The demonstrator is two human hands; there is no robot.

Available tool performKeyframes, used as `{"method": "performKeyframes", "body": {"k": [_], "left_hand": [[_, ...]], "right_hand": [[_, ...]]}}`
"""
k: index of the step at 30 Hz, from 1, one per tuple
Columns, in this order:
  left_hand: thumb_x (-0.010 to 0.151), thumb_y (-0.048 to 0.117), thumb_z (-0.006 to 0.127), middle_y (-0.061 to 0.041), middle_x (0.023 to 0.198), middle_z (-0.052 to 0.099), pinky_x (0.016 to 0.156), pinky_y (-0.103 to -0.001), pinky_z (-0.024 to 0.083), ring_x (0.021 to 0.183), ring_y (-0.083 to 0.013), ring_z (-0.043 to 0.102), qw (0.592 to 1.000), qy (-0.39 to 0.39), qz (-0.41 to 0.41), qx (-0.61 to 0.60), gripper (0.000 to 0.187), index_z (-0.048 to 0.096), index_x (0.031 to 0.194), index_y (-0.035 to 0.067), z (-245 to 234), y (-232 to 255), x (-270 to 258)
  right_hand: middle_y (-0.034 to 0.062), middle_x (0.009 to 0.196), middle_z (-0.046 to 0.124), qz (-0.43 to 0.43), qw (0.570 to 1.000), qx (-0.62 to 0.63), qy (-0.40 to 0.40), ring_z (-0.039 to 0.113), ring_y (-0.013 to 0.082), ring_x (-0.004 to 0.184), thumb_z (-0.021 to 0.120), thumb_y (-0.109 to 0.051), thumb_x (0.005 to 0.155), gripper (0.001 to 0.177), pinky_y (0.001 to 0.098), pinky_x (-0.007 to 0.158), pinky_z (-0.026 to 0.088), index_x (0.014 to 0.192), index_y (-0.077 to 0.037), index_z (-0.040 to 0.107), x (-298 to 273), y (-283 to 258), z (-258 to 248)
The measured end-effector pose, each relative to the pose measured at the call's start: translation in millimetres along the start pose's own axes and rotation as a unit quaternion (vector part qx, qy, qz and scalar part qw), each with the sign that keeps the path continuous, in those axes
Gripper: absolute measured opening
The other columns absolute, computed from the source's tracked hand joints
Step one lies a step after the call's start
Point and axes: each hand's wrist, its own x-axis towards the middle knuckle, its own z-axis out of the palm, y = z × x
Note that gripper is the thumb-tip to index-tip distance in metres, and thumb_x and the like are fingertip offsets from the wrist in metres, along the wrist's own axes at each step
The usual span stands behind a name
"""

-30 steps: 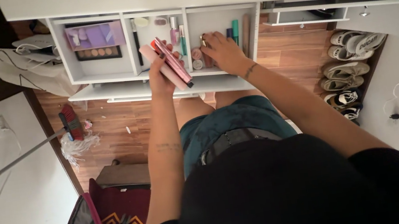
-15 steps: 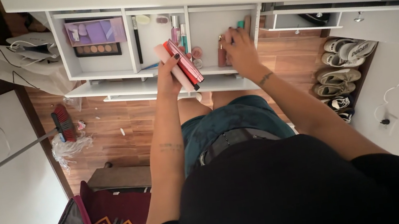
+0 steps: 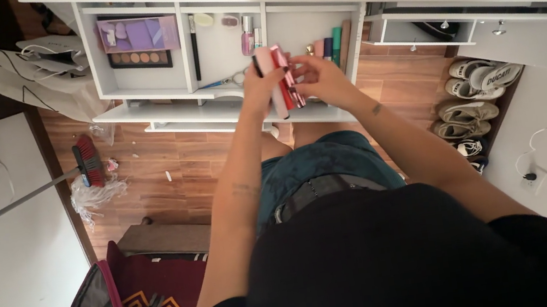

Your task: Organizing cosmetics, toiletries, and watches into dresser drawers from a suitcase.

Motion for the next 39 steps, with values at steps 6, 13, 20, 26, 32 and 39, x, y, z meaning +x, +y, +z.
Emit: {"method": "performKeyframes", "body": {"k": [6, 13, 20, 26, 32, 39], "left_hand": [[0.077, 0.000, 0.077, -0.017, 0.121, 0.073, 0.075, -0.054, 0.064, 0.099, -0.0361, 0.074, 0.998, 0.048, -0.048, -0.012, 0.048, 0.061, 0.121, 0.005, 12.1, 22.7, -6.2], [0.080, 0.000, 0.077, -0.016, 0.110, 0.073, 0.066, -0.053, 0.068, 0.088, -0.0334, 0.077, 0.992, 0.088, -0.051, -0.077, 0.047, 0.057, 0.122, 0.005, -18.0, 31.3, -14.8], [0.086, 0.002, 0.074, -0.023, 0.125, 0.069, 0.072, -0.062, 0.066, 0.101, -0.0417, 0.075, 0.986, 0.031, -0.066, -0.153, 0.048, 0.054, 0.129, 0.003, -15.6, 19.4, -11.2], [0.083, 0.006, 0.076, -0.019, 0.108, 0.074, 0.073, -0.059, 0.065, 0.090, -0.0408, 0.076, 0.984, 0.070, -0.120, -0.109, 0.043, 0.064, 0.124, 0.005, -15.9, -30.3, 13.1], [0.083, 0.003, 0.078, -0.018, 0.107, 0.076, 0.074, -0.056, 0.066, 0.089, -0.0390, 0.077, 0.984, 0.065, -0.136, -0.099, 0.045, 0.067, 0.126, 0.010, -3.3, -61.6, 29.7], [0.082, -0.004, 0.064, -0.010, 0.099, 0.073, 0.070, -0.052, 0.067, 0.080, -0.0293, 0.074, 0.986, 0.119, -0.107, -0.041, 0.044, 0.065, 0.126, 0.003, 7.8, -1.1, 2.2]], "right_hand": [[0.0146, 0.103, 0.069, -0.016, 0.993, -0.068, 0.098, 0.072, 0.0215, 0.084, 0.079, 0.004, 0.079, 0.071, 0.0377, 0.066, 0.067, 0.142, -0.010, 0.049, 13.0, -0.4, 2.3], [0.0405, 0.117, 0.063, -0.035, 0.918, -0.345, 0.195, 0.068, 0.0543, 0.105, 0.072, 0.003, 0.084, 0.083, 0.0573, 0.086, 0.062, 0.154, -0.007, 0.028, 33.4, -0.8, 30.6], [0.0227, 0.097, 0.065, -0.025, 0.911, -0.370, 0.179, 0.072, 0.0448, 0.094, 0.076, -0.001, 0.081, 0.066, 0.0489, 0.065, 0.063, 0.139, 0.000, 0.044, 50.1, 43.2, 13.3], [0.0213, 0.096, 0.070, -0.001, 0.991, -0.057, 0.124, 0.075, 0.0301, 0.074, 0.073, -0.004, 0.089, 0.032, 0.0412, 0.054, 0.067, 0.120, -0.006, 0.066, 6.9, 9.2, 17.3], [0.0177, 0.100, 0.072, 0.013, 0.983, -0.114, 0.145, 0.073, 0.0258, 0.082, 0.077, 0.001, 0.078, 0.061, 0.0336, 0.057, 0.067, 0.134, -0.011, 0.056, 13.0, 26.6, -1.8], [0.0071, 0.092, 0.077, 0.024, 0.928, -0.228, 0.293, 0.076, 0.0213, 0.081, 0.079, -0.019, 0.078, 0.047, 0.0354, 0.067, 0.064, 0.119, -0.018, 0.055, 37.0, 29.7, 2.5]]}}
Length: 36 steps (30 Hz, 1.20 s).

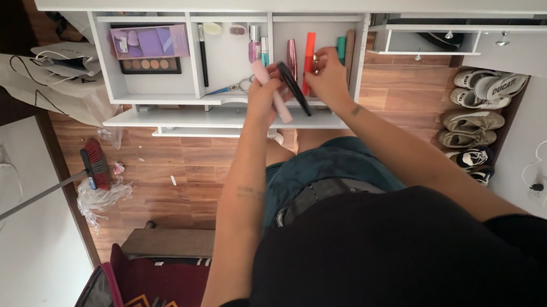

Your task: Organizing cosmetics, toiletries, and watches into dresser drawers from a suitcase.

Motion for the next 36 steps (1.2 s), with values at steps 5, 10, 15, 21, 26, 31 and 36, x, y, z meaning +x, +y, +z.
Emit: {"method": "performKeyframes", "body": {"k": [5, 10, 15, 21, 26, 31, 36], "left_hand": [[0.075, -0.007, 0.066, -0.007, 0.097, 0.069, 0.069, -0.055, 0.067, 0.074, -0.0281, 0.073, 1.000, 0.002, -0.001, 0.009, 0.052, 0.065, 0.126, 0.004, 4.1, 3.6, -11.9], [0.081, 0.001, 0.074, -0.015, 0.107, 0.071, 0.073, -0.050, 0.066, 0.087, -0.0309, 0.073, 0.989, -0.020, 0.047, 0.141, 0.046, 0.067, 0.127, 0.004, -18.3, -43.9, 20.6], [0.079, 0.005, 0.081, -0.011, 0.105, 0.077, 0.075, -0.040, 0.065, 0.086, -0.0225, 0.074, 0.985, -0.028, 0.072, 0.155, 0.040, 0.070, 0.117, 0.004, -11.9, -34.8, 6.5], [0.081, 0.008, 0.084, -0.016, 0.096, 0.075, 0.072, -0.044, 0.066, 0.083, -0.0275, 0.077, 0.996, -0.028, 0.066, 0.060, 0.035, 0.070, 0.112, 0.001, -14.1, -8.2, -8.8], [0.080, 0.006, 0.086, -0.013, 0.097, 0.073, 0.071, -0.042, 0.065, 0.083, -0.0257, 0.074, 0.995, -0.027, 0.074, 0.067, 0.037, 0.068, 0.112, 0.003, -15.5, -15.7, 3.4], [0.079, 0.007, 0.086, -0.010, 0.093, 0.073, 0.068, -0.041, 0.064, 0.080, -0.0230, 0.073, 0.992, -0.058, 0.071, 0.088, 0.036, 0.070, 0.110, 0.007, 10.5, -23.2, 1.2], [0.081, 0.000, 0.077, -0.009, 0.109, 0.071, 0.081, -0.035, 0.061, 0.094, -0.0192, 0.069, 0.991, -0.080, 0.084, 0.070, 0.045, 0.067, 0.125, 0.003, 26.2, 1.9, -31.1]], "right_hand": [[0.0213, 0.093, 0.075, -0.059, 0.990, -0.127, -0.015, 0.074, 0.0420, 0.092, 0.072, -0.008, 0.080, 0.036, 0.0525, 0.076, 0.061, 0.113, -0.004, 0.057, -4.0, -14.7, 15.3], [0.0287, 0.099, 0.066, -0.153, 0.970, -0.187, -0.015, 0.069, 0.0545, 0.093, 0.078, 0.002, 0.080, 0.033, 0.0597, 0.079, 0.057, 0.105, 0.002, 0.057, -17.5, -21.2, 16.1], [0.0214, 0.092, 0.067, -0.166, 0.970, -0.175, -0.017, 0.072, 0.0478, 0.087, 0.077, -0.009, 0.086, 0.022, 0.0524, 0.074, 0.058, 0.101, -0.003, 0.063, -24.3, -5.0, 4.0], [0.0168, 0.088, 0.068, -0.168, 0.977, -0.133, 0.002, 0.070, 0.0363, 0.079, 0.074, -0.009, 0.086, 0.020, 0.0442, 0.071, 0.055, 0.105, -0.005, 0.068, -23.4, 24.9, -36.4], [0.0078, 0.102, 0.072, -0.066, 0.974, 0.120, -0.179, 0.069, 0.0169, 0.084, 0.080, 0.001, 0.081, 0.045, 0.0288, 0.075, 0.060, 0.122, -0.011, 0.068, -36.7, 6.1, -43.4], [0.0052, 0.096, 0.074, -0.056, 0.980, 0.091, -0.165, 0.072, 0.0146, 0.079, 0.090, -0.007, 0.074, 0.053, 0.0271, 0.071, 0.062, 0.121, -0.016, 0.067, -35.4, 5.8, -19.4], [0.0059, 0.090, 0.067, 0.014, 0.981, 0.146, -0.131, 0.067, 0.0140, 0.067, 0.081, -0.002, 0.072, 0.056, 0.0273, 0.047, 0.061, 0.120, -0.012, 0.055, -15.6, 23.5, -25.0]]}}
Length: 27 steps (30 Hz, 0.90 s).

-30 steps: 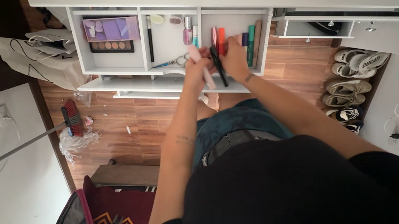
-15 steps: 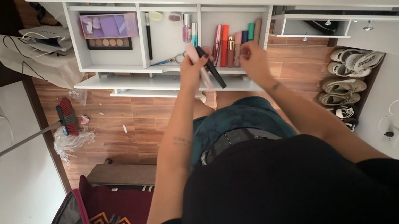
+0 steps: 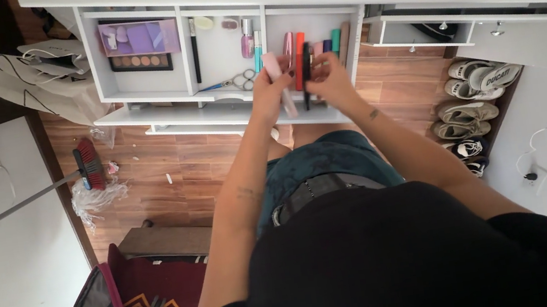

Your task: Organizing cosmetics, toiletries, and watches into dresser drawers from a suitcase.

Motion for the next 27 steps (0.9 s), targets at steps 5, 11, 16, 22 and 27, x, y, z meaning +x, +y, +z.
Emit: {"method": "performKeyframes", "body": {"k": [5, 11, 16, 22, 27], "left_hand": [[0.074, 0.018, 0.076, -0.012, 0.105, 0.076, 0.091, -0.048, 0.056, 0.105, -0.0344, 0.072, 0.947, 0.003, 0.003, 0.321, 0.046, 0.072, 0.120, 0.013, -29.0, -61.1, 52.5], [0.075, 0.032, 0.069, -0.011, 0.117, 0.072, 0.097, -0.054, 0.054, 0.110, -0.0416, 0.070, 0.808, -0.067, 0.043, 0.584, 0.048, 0.072, 0.118, 0.011, -3.0, -71.4, 94.7], [0.077, 0.041, 0.071, -0.018, 0.128, 0.065, 0.088, -0.063, 0.051, 0.110, -0.0554, 0.063, 0.763, -0.082, 0.010, 0.641, 0.065, 0.066, 0.128, 0.001, -16.9, -131.1, 130.8], [0.081, 0.026, 0.071, -0.022, 0.128, 0.064, 0.097, -0.058, 0.052, 0.117, -0.0521, 0.062, 0.798, -0.078, 0.013, 0.598, 0.058, 0.063, 0.131, -0.002, 4.6, -64.1, 81.6], [0.089, 0.026, 0.064, -0.016, 0.147, 0.052, 0.107, -0.061, 0.050, 0.127, -0.0468, 0.058, 0.822, -0.039, 0.041, 0.566, 0.051, 0.059, 0.136, 0.006, 30.6, -43.3, 67.9]], "right_hand": [[0.0062, 0.086, 0.060, 0.008, 0.994, -0.007, 0.106, 0.066, 0.0189, 0.058, 0.075, -0.001, 0.074, 0.055, 0.0296, 0.041, 0.060, 0.122, -0.007, 0.049, 12.7, -5.8, -39.5], [0.0113, 0.086, 0.059, -0.028, 0.991, -0.014, 0.133, 0.066, 0.0227, 0.057, 0.069, 0.004, 0.078, 0.049, 0.0315, 0.041, 0.061, 0.120, -0.005, 0.047, 10.7, -19.2, -72.2], [0.0124, 0.090, 0.059, -0.039, 0.993, -0.015, 0.115, 0.067, 0.0235, 0.061, 0.069, 0.004, 0.079, 0.048, 0.0315, 0.044, 0.061, 0.121, -0.004, 0.048, -4.0, -24.1, -75.0], [0.0102, 0.088, 0.059, -0.045, 0.991, -0.029, 0.125, 0.067, 0.0207, 0.066, 0.070, 0.003, 0.078, 0.042, 0.0303, 0.048, 0.061, 0.116, -0.004, 0.052, 2.5, -0.6, -85.8], [0.0084, 0.091, 0.059, -0.071, 0.987, -0.080, 0.122, 0.068, 0.0213, 0.077, 0.070, 0.000, 0.079, 0.037, 0.0326, 0.058, 0.060, 0.112, -0.006, 0.055, 2.5, -16.1, -80.4]]}}
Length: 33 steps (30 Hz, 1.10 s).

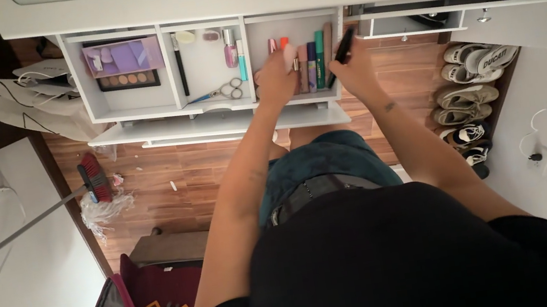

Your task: Organizing cosmetics, toiletries, and watches into dresser drawers from a suitcase.

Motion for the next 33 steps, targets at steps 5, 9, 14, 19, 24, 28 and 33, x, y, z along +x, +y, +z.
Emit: {"method": "performKeyframes", "body": {"k": [5, 9, 14, 19, 24, 28, 33], "left_hand": [[0.083, 0.001, 0.068, -0.021, 0.121, 0.062, 0.095, -0.056, 0.057, 0.110, -0.0471, 0.067, 0.989, -0.032, 0.129, 0.070, 0.041, 0.059, 0.123, -0.001, 18.9, 2.4, 20.0], [0.082, 0.001, 0.064, -0.022, 0.123, 0.063, 0.097, -0.057, 0.057, 0.113, -0.0472, 0.067, 0.990, -0.041, 0.113, 0.071, 0.045, 0.060, 0.126, 0.000, 41.2, -10.7, 44.7], [0.082, 0.013, 0.068, -0.027, 0.127, 0.066, 0.107, -0.057, 0.050, 0.122, -0.0493, 0.062, 0.999, -0.033, 0.003, -0.042, 0.053, 0.054, 0.132, 0.004, 23.0, -7.1, 47.3], [0.083, 0.018, 0.068, -0.023, 0.133, 0.065, 0.110, -0.055, 0.048, 0.128, -0.0447, 0.060, 0.995, -0.029, -0.027, -0.088, 0.057, 0.052, 0.138, 0.010, -0.2, 0.8, 30.7], [0.086, 0.025, 0.068, -0.015, 0.141, 0.063, 0.112, -0.054, 0.047, 0.134, -0.0374, 0.058, 0.995, -0.049, -0.059, -0.057, 0.066, 0.048, 0.148, 0.018, 10.2, -22.4, 40.7], [0.085, 0.033, 0.071, -0.009, 0.140, 0.065, 0.111, -0.052, 0.048, 0.132, -0.0342, 0.061, 0.995, -0.058, -0.080, -0.022, 0.063, 0.052, 0.144, 0.025, 13.8, -26.9, 36.7], [0.084, 0.027, 0.069, -0.010, 0.134, 0.068, 0.109, -0.049, 0.050, 0.129, -0.0336, 0.062, 0.996, -0.048, -0.074, -0.030, 0.055, 0.057, 0.138, 0.024, 3.3, -6.0, 18.0]], "right_hand": [[0.0368, 0.093, 0.063, -0.068, 0.988, -0.108, -0.089, 0.064, 0.0560, 0.093, 0.064, 0.003, 0.077, 0.039, 0.0597, 0.073, 0.049, 0.114, 0.014, 0.058, -0.4, -33.3, 22.6], [0.0318, 0.103, 0.064, -0.037, 0.978, -0.160, -0.129, 0.065, 0.0529, 0.100, 0.065, 0.000, 0.076, 0.046, 0.0565, 0.078, 0.053, 0.120, 0.005, 0.055, 23.6, -21.7, 34.5], [0.0242, 0.113, 0.066, 0.015, 0.963, -0.216, -0.160, 0.066, 0.0472, 0.110, 0.070, -0.004, 0.076, 0.060, 0.0518, 0.084, 0.055, 0.133, -0.007, 0.052, 51.6, -16.2, 46.3], [0.0291, 0.123, 0.059, -0.005, 0.948, -0.257, -0.187, 0.066, 0.0491, 0.109, 0.068, -0.003, 0.082, 0.051, 0.0527, 0.088, 0.057, 0.132, 0.001, 0.060, 60.6, 0.6, 63.6], [0.0358, 0.134, 0.047, -0.019, 0.919, -0.337, -0.201, 0.064, 0.0551, 0.108, 0.066, -0.006, 0.090, 0.039, 0.0597, 0.091, 0.057, 0.127, 0.008, 0.064, 58.7, -16.1, 60.0], [0.0350, 0.132, 0.046, -0.022, 0.903, -0.375, -0.209, 0.065, 0.0563, 0.104, 0.073, -0.010, 0.088, 0.042, 0.0613, 0.087, 0.058, 0.125, 0.008, 0.063, 73.4, 1.8, 62.6], [0.0412, 0.133, 0.044, -0.027, 0.877, -0.427, -0.217, 0.067, 0.0579, 0.096, 0.069, -0.004, 0.089, 0.033, 0.0631, 0.079, 0.059, 0.118, 0.012, 0.067, 73.4, -5.3, 67.1]]}}
